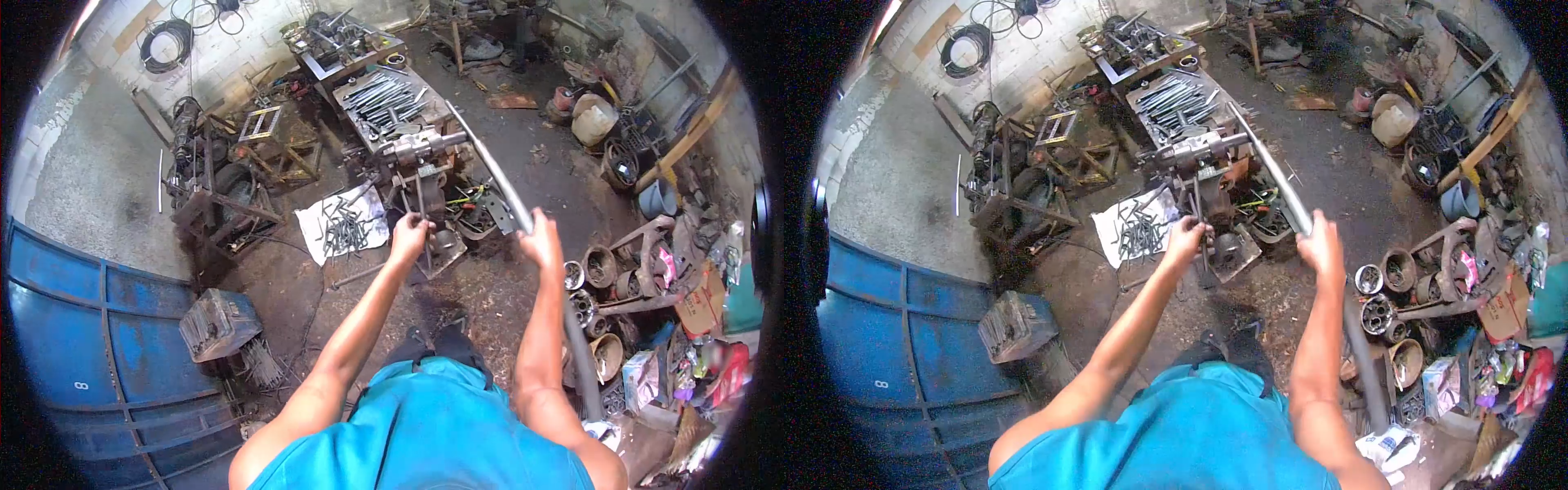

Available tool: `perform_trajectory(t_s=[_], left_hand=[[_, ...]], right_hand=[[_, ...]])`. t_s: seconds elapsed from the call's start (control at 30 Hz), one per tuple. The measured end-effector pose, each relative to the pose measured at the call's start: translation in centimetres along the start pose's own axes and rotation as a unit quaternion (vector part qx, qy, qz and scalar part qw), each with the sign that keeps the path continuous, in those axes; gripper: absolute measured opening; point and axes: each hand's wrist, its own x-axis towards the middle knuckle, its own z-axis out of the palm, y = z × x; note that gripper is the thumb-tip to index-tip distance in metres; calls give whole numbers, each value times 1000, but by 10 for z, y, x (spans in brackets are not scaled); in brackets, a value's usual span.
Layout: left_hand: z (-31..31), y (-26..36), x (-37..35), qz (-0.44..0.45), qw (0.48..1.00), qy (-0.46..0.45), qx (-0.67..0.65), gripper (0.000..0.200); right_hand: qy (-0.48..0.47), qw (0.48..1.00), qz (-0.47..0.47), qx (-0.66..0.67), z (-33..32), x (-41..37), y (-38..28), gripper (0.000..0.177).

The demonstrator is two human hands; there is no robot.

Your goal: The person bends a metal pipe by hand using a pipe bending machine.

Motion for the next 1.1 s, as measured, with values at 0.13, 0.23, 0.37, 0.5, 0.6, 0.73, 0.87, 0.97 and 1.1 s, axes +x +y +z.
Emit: perform_trajectory(t_s=[0.13, 0.23, 0.37, 0.5, 0.6, 0.73, 0.87, 0.97, 1.1], left_hand=[[8, 22, 12, 15, 999, 5, 38, 18], [15, 41, 13, 31, 998, 25, 52, 20], [24, 46, 30, 2, 999, 41, 14, 19], [24, 44, 45, -5, 999, 23, -41, 22], [19, 42, 53, -8, 999, 3, -50, 21], [20, 43, 48, -18, 996, -10, -89, 19], [24, 38, 46, -20, 993, 9, -113, 16], [26, 37, 46, -26, 986, -25, -163, 19], [30, 37, 50, -35, 986, -33, -161, 18]], right_hand=[[-19, 983, -83, -162, -74, 5, -57, 34], [81, 919, -223, -316, -105, 15, -104, 20], [47, 835, -217, -503, -129, 45, -168, 19], [34, 822, -200, -532, -144, 67, -210, 19], [9, 807, -183, -562, -147, 82, -223, 24], [8, 819, -183, -544, -148, 87, -230, 27], [-21, 829, -166, -534, -149, 84, -232, 21], [-24, 839, -157, -520, -146, 85, -227, 19], [31, 830, -222, -511, -141, 84, -210, 25]])
